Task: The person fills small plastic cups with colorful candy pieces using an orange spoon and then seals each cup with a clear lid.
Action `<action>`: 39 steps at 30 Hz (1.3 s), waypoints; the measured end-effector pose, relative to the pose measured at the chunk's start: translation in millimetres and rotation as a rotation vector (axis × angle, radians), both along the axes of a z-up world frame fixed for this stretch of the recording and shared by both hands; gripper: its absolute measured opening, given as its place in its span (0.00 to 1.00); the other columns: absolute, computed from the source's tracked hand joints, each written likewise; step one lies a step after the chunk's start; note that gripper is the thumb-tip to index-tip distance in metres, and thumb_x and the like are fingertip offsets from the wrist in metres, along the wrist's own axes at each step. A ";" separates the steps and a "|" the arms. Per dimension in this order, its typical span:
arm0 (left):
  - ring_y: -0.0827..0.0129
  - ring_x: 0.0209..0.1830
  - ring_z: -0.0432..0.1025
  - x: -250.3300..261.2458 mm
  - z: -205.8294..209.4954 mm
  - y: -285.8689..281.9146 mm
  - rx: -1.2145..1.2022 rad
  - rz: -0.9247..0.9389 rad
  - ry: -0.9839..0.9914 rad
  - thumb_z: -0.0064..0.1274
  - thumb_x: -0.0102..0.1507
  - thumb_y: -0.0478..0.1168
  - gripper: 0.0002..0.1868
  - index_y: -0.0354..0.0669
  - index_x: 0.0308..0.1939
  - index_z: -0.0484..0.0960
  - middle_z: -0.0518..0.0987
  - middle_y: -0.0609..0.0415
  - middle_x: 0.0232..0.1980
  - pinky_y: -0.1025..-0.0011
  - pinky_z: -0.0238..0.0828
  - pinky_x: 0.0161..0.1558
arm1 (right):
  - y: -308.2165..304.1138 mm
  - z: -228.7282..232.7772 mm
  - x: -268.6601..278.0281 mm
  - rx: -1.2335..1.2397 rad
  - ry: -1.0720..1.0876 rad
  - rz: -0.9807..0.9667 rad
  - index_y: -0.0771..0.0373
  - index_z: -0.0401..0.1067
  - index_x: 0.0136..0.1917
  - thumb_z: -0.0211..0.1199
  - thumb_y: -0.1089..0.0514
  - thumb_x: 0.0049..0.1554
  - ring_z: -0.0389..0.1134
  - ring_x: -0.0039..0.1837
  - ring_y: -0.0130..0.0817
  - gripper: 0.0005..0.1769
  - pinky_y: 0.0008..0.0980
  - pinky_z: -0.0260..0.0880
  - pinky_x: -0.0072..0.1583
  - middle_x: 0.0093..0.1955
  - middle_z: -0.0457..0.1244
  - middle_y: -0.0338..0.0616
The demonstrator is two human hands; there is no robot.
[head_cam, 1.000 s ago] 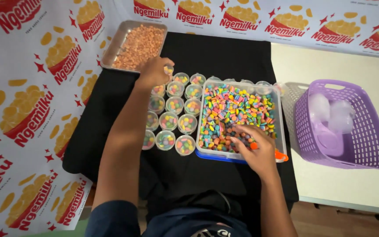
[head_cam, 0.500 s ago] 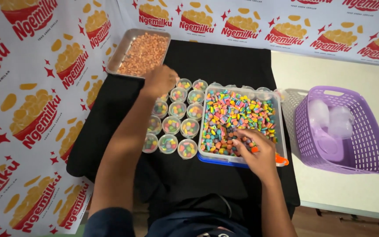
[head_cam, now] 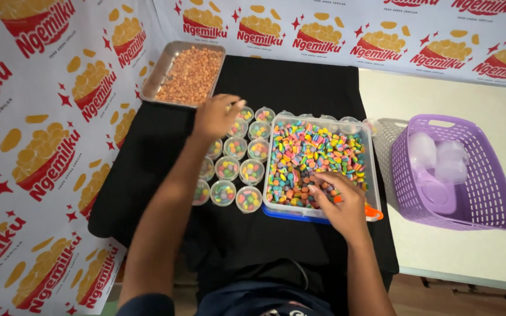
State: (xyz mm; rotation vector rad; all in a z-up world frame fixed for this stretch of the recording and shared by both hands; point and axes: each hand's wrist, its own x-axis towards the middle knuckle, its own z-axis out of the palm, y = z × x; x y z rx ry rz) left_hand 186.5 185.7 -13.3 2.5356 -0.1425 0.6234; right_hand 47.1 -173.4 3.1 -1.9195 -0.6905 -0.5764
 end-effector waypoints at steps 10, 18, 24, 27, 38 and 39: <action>0.53 0.47 0.80 -139.5 -2.4 -182.7 -0.361 -0.343 -0.189 0.54 0.66 0.46 0.12 0.54 0.51 0.85 0.86 0.52 0.44 0.59 0.77 0.51 | -32.4 -0.9 -9.1 -0.077 -0.015 0.002 0.61 0.81 0.53 0.72 0.67 0.54 0.74 0.51 0.51 0.13 0.44 0.72 0.54 0.47 0.72 0.48; 0.52 0.51 0.75 -143.8 2.1 -182.2 -0.324 -0.393 -0.094 0.37 0.72 0.38 0.17 0.40 0.58 0.80 0.82 0.46 0.50 0.58 0.69 0.52 | -207.6 49.5 54.5 -0.673 0.178 -0.491 0.58 0.83 0.57 0.68 0.55 0.64 0.72 0.45 0.38 0.11 0.36 0.66 0.52 0.52 0.73 0.43; 0.55 0.52 0.75 -149.9 3.5 -178.2 -0.486 -0.344 0.031 0.35 0.73 0.48 0.23 0.38 0.59 0.79 0.80 0.47 0.50 0.59 0.71 0.50 | -216.5 57.2 98.2 -1.120 0.866 -0.552 0.54 0.81 0.63 0.74 0.37 0.48 0.68 0.70 0.47 0.33 0.47 0.68 0.65 0.71 0.67 0.43; 0.56 0.54 0.75 -150.3 4.4 -180.4 -0.452 -0.319 0.021 0.37 0.73 0.48 0.22 0.38 0.57 0.80 0.82 0.47 0.51 0.59 0.71 0.52 | -205.0 44.3 109.2 -1.267 0.731 -0.515 0.42 0.78 0.65 0.67 0.34 0.52 0.64 0.73 0.42 0.29 0.49 0.71 0.63 0.73 0.65 0.30; 0.54 0.55 0.75 -148.8 -4.7 -179.2 -0.404 -0.308 -0.003 0.41 0.71 0.44 0.18 0.39 0.58 0.80 0.82 0.48 0.53 0.57 0.72 0.53 | -167.2 65.0 84.2 -1.301 0.743 -0.448 0.60 0.77 0.41 0.48 0.60 0.63 0.69 0.41 0.40 0.17 0.36 0.67 0.42 0.43 0.70 0.44; 0.55 0.56 0.75 -147.4 -3.9 -178.6 -0.392 -0.310 0.011 0.43 0.70 0.40 0.17 0.39 0.59 0.80 0.82 0.48 0.54 0.57 0.72 0.53 | -162.4 76.3 74.5 -1.242 0.733 -0.496 0.62 0.72 0.36 0.46 0.58 0.67 0.66 0.38 0.36 0.20 0.36 0.64 0.40 0.38 0.67 0.44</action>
